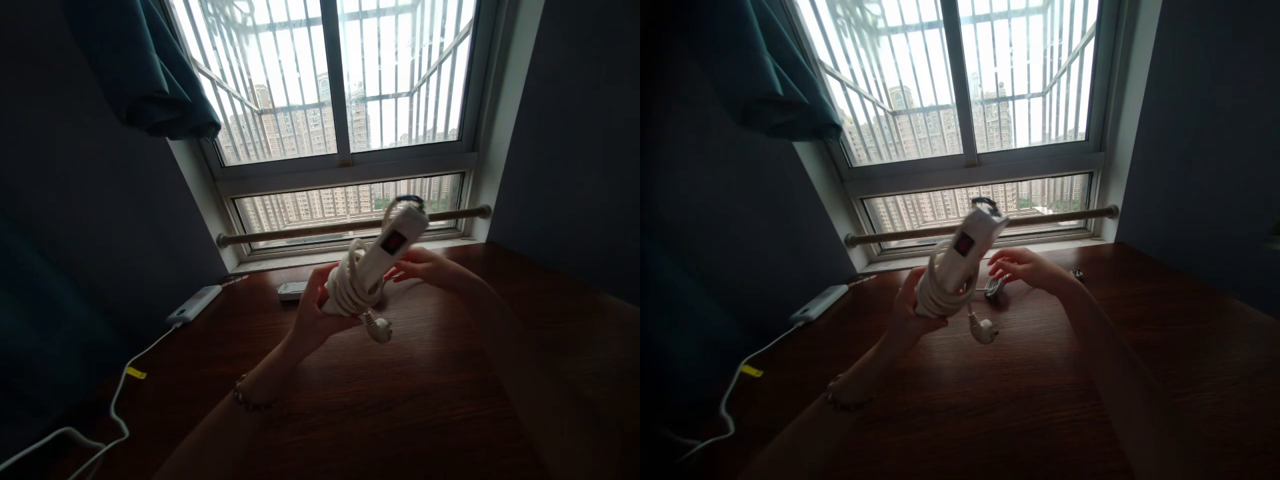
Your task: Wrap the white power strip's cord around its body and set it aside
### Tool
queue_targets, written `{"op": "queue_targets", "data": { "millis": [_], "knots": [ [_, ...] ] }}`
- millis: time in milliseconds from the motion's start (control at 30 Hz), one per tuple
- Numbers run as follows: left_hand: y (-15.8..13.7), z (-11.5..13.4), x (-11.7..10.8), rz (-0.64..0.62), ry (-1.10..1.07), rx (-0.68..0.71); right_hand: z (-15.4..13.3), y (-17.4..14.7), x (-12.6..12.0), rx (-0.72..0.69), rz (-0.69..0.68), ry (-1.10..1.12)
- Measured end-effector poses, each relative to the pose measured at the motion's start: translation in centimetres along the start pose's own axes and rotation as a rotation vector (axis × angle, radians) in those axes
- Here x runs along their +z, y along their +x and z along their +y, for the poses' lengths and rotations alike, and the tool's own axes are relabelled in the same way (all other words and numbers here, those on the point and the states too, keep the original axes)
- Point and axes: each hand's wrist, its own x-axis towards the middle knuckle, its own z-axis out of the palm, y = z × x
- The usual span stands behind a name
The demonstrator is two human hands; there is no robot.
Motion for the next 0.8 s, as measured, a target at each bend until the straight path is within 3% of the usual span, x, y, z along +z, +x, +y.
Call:
{"op": "queue_targets", "data": {
  "millis": [100, 167, 300, 400, 433, 500, 667, 800],
  "knots": [
    [0.2, 0.7, 0.2, 0.124, -0.266, -0.095, 1.0, 0.9, 1.5, -0.114, -0.213, -0.052],
    [0.4, 1.1, 0.3, 0.163, -0.399, -0.168, 1.6, 1.3, 3.0, -0.258, -0.214, -0.21],
    [0.9, 1.7, 0.0, 0.289, -0.663, -0.386, 3.1, 1.4, 6.5, -0.564, 0.102, -0.786],
    [1.3, 1.5, -0.5, 0.304, -0.747, -0.443, 4.1, 1.1, 8.7, -0.798, 0.262, -0.895],
    [1.4, 1.2, -0.6, 0.283, -0.751, -0.447, 4.2, 0.9, 9.3, -0.837, 0.297, -0.84],
    [1.6, 0.6, -1.0, 0.247, -0.746, -0.462, 3.9, 0.6, 10.0, -0.787, 0.389, -0.613],
    [1.7, -0.4, -1.0, 0.22, -0.759, -0.611, 1.5, 0.8, 10.1, -0.324, 0.758, 0.226],
    [1.2, -0.5, -0.1, 0.19, -0.634, -0.633, 0.3, 1.2, 9.2, -0.118, 0.865, 0.735]
  ]
}}
